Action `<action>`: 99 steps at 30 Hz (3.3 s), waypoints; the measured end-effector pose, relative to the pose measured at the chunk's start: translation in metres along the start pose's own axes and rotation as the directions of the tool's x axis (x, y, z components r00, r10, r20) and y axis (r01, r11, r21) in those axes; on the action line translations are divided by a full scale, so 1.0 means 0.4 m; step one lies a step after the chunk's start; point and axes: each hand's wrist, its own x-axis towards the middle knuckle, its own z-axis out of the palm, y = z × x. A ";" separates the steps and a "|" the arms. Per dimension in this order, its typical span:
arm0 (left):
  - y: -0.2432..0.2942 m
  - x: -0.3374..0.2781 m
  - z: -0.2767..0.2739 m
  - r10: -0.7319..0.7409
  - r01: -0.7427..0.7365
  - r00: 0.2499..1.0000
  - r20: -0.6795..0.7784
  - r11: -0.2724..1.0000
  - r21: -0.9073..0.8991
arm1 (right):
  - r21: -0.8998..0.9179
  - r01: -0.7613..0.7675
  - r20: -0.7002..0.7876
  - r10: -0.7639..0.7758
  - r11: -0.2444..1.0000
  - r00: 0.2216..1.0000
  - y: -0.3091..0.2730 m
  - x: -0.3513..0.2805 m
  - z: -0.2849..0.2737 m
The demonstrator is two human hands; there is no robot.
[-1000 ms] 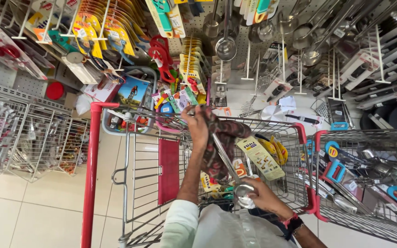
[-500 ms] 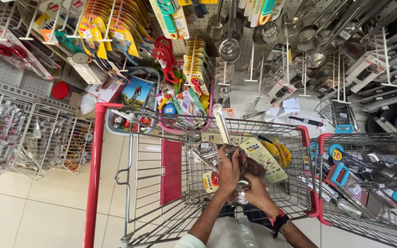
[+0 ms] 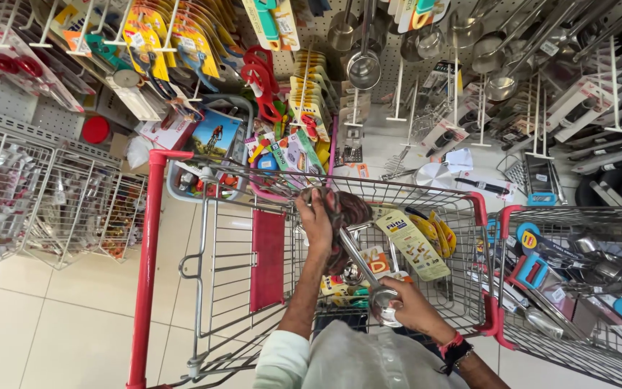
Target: Shopping for and selecting various kitchen utensils like ladles and peelers in a store.
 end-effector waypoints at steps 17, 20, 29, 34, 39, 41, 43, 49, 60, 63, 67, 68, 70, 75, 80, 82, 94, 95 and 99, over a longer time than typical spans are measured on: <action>-0.148 -0.187 -0.024 -0.019 -0.019 0.964 0.265 0.990 0.140 | 0.006 0.171 -0.203 -0.166 0.985 0.965 0.040 0.033 0.052; -0.138 -0.085 -0.024 -0.063 0.122 0.956 0.286 0.973 -0.195 | 0.084 0.132 -0.115 -0.122 0.988 0.986 0.060 0.010 0.035; -0.117 -0.009 -0.043 0.263 -0.255 0.964 -0.044 0.956 0.142 | 0.204 0.054 -0.151 -0.024 0.978 0.988 0.079 0.014 -0.017; -0.063 -0.189 0.022 -0.043 0.041 0.993 0.114 0.999 0.023 | 0.164 0.152 -0.264 -0.106 0.975 0.959 0.037 0.052 0.005; -0.220 -0.271 0.012 0.337 -0.384 0.916 0.216 0.892 0.240 | 0.293 0.217 -0.341 -0.110 0.931 0.934 0.128 0.105 0.025; -0.220 -0.264 -0.015 0.274 -0.359 0.914 0.300 0.891 0.279 | 0.272 0.216 -0.341 -0.116 0.938 0.933 0.097 0.087 0.008; -0.189 -0.262 -0.037 0.204 -0.335 0.902 0.380 0.886 0.320 | 0.250 0.213 -0.340 -0.120 0.945 0.933 0.069 0.073 -0.009; -0.055 -0.241 -0.077 -0.076 -0.539 0.744 0.664 0.519 0.664 | 0.183 0.313 -0.471 -0.196 0.932 0.860 0.089 0.097 -0.072; -0.141 -0.144 0.082 -0.115 0.121 0.781 0.614 0.992 0.032 | 0.385 0.355 -0.419 -0.181 0.852 0.890 0.018 0.128 -0.057; -0.060 -0.095 0.157 -0.113 0.210 0.725 0.679 0.976 -0.061 | 0.009 0.551 -0.473 -0.482 0.835 0.738 -0.060 0.126 -0.128; 0.023 -0.013 0.285 -0.015 0.206 0.610 0.792 0.968 -0.141 | 0.274 0.545 -0.567 -0.325 0.792 0.757 -0.137 0.185 -0.244; 0.060 -0.004 0.323 0.018 0.145 0.631 0.776 0.979 -0.141 | 0.248 0.603 -0.629 -0.347 0.758 0.696 -0.147 0.209 -0.278; 0.125 0.015 0.409 0.074 0.074 0.627 0.775 0.985 -0.154 | 0.191 0.671 -0.705 -0.375 0.717 0.602 -0.202 0.224 -0.360; 0.292 0.063 0.658 0.311 -0.077 0.569 0.761 0.942 -0.327 | -0.071 0.710 -0.846 -0.420 0.701 0.330 -0.394 0.192 -0.603; 0.517 0.088 0.901 0.495 -0.150 0.425 0.758 0.864 -0.480 | -0.245 0.744 -0.857 -0.498 0.622 0.134 -0.579 0.127 -0.841; 0.618 0.085 0.991 0.559 -0.197 0.374 0.740 0.828 -0.525 | -0.295 0.747 -0.849 -0.522 0.595 0.081 -0.644 0.095 -0.939; 0.983 0.076 1.383 0.826 -0.589 0.209 0.524 0.534 -0.606 | -0.512 0.739 -0.721 -0.687 0.439 -0.092 -0.899 -0.039 -1.372; 0.987 0.079 1.396 0.797 -0.562 0.240 0.555 0.580 -0.590 | -0.500 0.737 -0.725 -0.685 0.454 -0.069 -0.907 -0.046 -1.374; 0.967 0.103 1.414 0.730 -0.498 0.305 0.612 0.670 -0.551 | -0.487 0.736 -0.719 -0.694 0.471 -0.032 -0.892 -0.019 -1.402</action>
